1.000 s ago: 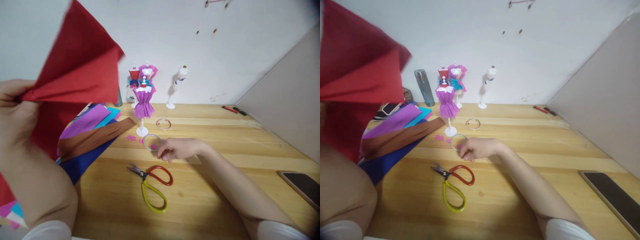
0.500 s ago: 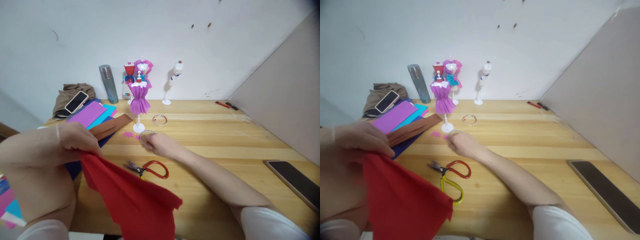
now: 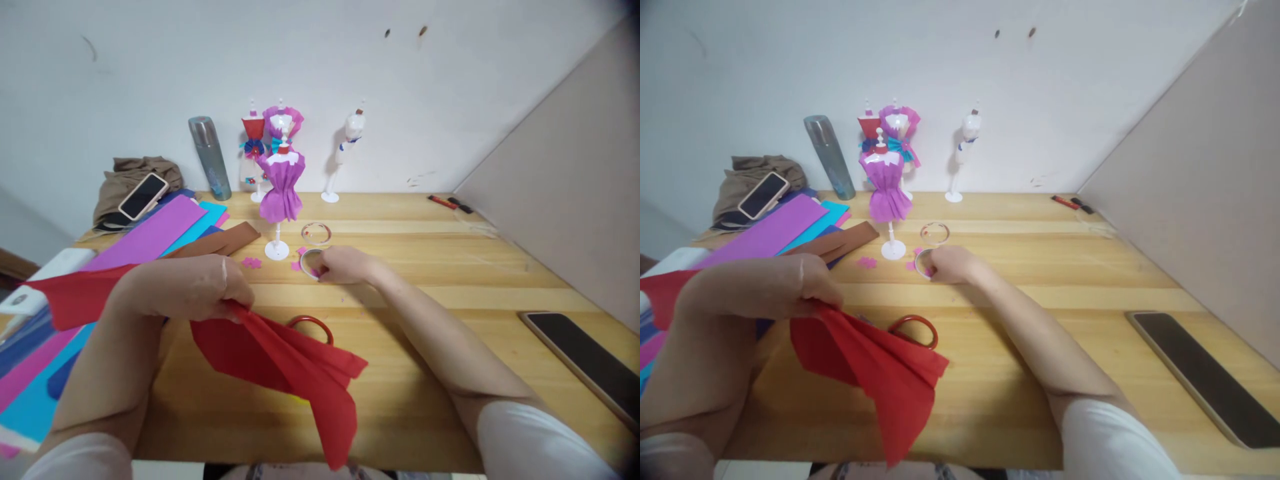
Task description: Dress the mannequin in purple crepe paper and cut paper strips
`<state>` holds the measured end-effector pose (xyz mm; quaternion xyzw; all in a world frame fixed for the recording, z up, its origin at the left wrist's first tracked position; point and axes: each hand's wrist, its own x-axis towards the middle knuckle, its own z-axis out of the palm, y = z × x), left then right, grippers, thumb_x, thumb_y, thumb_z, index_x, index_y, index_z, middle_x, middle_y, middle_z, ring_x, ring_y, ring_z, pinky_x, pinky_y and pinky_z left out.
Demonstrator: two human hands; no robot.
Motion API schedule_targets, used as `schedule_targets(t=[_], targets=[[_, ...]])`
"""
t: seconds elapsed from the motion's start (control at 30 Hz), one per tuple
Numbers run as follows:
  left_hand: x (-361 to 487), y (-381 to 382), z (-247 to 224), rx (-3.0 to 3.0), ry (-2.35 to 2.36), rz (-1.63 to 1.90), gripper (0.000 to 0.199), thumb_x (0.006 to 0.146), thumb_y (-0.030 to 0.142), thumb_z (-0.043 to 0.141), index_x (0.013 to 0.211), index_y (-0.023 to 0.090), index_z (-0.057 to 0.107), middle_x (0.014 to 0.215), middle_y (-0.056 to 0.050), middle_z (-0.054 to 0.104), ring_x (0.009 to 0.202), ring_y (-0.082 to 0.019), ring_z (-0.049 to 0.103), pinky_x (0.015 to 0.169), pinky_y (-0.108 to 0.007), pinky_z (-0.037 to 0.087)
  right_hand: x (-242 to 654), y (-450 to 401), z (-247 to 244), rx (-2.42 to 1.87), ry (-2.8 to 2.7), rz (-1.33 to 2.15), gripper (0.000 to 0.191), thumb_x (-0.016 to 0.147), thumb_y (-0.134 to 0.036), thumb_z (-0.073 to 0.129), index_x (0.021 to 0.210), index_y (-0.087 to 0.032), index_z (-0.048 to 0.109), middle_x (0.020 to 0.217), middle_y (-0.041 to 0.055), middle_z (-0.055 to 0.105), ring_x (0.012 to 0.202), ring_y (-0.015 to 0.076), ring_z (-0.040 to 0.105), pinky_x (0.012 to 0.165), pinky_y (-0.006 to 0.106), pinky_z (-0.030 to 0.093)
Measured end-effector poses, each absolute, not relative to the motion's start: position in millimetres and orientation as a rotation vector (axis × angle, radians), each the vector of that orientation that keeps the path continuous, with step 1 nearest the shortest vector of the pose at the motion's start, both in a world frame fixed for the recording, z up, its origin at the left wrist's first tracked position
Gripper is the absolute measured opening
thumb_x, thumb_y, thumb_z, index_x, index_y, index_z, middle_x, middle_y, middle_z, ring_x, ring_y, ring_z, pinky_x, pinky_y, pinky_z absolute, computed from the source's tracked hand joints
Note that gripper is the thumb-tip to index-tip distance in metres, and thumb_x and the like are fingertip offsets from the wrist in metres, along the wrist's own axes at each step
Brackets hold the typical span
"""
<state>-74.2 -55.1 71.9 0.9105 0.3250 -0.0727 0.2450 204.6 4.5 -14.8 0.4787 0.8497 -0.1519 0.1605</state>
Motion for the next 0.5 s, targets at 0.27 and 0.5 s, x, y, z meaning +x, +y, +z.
schedule_targets(t=[0.27, 0.5], targets=[[-55.0, -20.3, 27.3, 2.421, 0.797, -0.353, 0.019, 0.081, 0.015, 0.074, 0.066, 0.02, 0.065, 0.074, -0.002, 0.073, 0.07, -0.019, 0.06, 0.067, -0.03, 0.042, 227.4, 19.7, -11.5, 1.418, 2.407, -0.468, 0.015, 0.086, -0.015, 0.062, 0.085, -0.015, 0.076, 0.087, 0.0093, 0.072, 0.072, 0.0173, 0.058, 0.066, 0.032, 0.034], [-48.3, 0.0, -4.9, 2.349, 0.793, -0.375, 0.016, 0.092, 0.029, 0.066, 0.08, 0.019, 0.065, 0.085, -0.002, 0.073, 0.082, -0.019, 0.063, 0.076, -0.028, 0.045, 241.5, 24.5, -11.4, 1.318, 2.478, -0.73, 0.014, 0.082, -0.011, 0.06, 0.074, -0.014, 0.071, 0.071, 0.0012, 0.06, 0.067, 0.013, 0.047, 0.068, 0.032, 0.033]])
